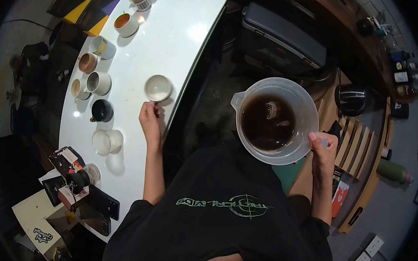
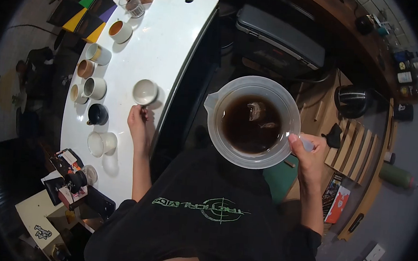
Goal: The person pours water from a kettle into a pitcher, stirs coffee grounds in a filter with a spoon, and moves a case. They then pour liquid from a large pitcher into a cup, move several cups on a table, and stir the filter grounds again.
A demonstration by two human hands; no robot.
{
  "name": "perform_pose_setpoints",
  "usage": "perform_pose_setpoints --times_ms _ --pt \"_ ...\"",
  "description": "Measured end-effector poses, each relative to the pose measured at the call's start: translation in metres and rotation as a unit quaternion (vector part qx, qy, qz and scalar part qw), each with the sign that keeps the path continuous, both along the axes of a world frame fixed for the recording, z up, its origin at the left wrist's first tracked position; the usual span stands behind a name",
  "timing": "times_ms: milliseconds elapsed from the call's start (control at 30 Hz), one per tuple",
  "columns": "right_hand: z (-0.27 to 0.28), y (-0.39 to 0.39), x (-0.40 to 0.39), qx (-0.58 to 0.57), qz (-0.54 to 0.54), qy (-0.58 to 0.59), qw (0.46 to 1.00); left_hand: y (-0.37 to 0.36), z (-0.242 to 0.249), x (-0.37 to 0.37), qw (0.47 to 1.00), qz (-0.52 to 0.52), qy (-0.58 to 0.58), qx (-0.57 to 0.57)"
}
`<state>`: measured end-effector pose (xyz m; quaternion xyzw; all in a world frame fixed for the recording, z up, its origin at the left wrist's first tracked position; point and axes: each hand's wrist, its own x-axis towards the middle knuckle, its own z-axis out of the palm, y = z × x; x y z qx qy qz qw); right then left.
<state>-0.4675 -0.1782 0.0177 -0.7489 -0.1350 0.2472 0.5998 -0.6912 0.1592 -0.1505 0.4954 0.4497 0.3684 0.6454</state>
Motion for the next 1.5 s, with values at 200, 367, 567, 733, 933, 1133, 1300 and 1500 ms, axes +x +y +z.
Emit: perform_pose_setpoints --times_ms 200,367,567,733,933,1133,1300,1500 --pt "0.040 -0.019 0.017 -0.055 0.027 -0.031 0.998 -0.059 0.052 0.054 0.981 -0.168 0.069 0.064" --pt "0.069 -0.030 0.021 -0.108 0.010 -0.050 0.993 -0.090 0.068 0.084 0.963 -0.259 0.036 0.063" --pt "0.086 -0.034 0.030 -0.160 0.025 -0.052 0.985 -0.105 0.075 0.103 0.953 -0.276 0.035 0.119" --pt "0.091 -0.032 0.037 -0.207 0.037 -0.054 0.976 -0.113 0.081 0.110 0.945 -0.307 0.032 0.110" --pt "0.098 -0.022 0.036 -0.251 0.017 -0.079 0.965 -0.116 0.079 0.116 0.926 -0.349 0.050 0.135" --pt "0.101 -0.013 0.037 -0.291 -0.002 -0.143 0.946 -0.116 0.082 0.124 0.931 -0.336 0.034 0.137" --pt "0.109 -0.004 0.042 -0.316 0.011 -0.144 0.938 -0.114 0.081 0.127 0.932 -0.339 0.022 0.126" --pt "0.115 0.003 0.045 -0.335 0.013 -0.149 0.930 -0.111 0.082 0.131 0.933 -0.342 0.028 0.109"
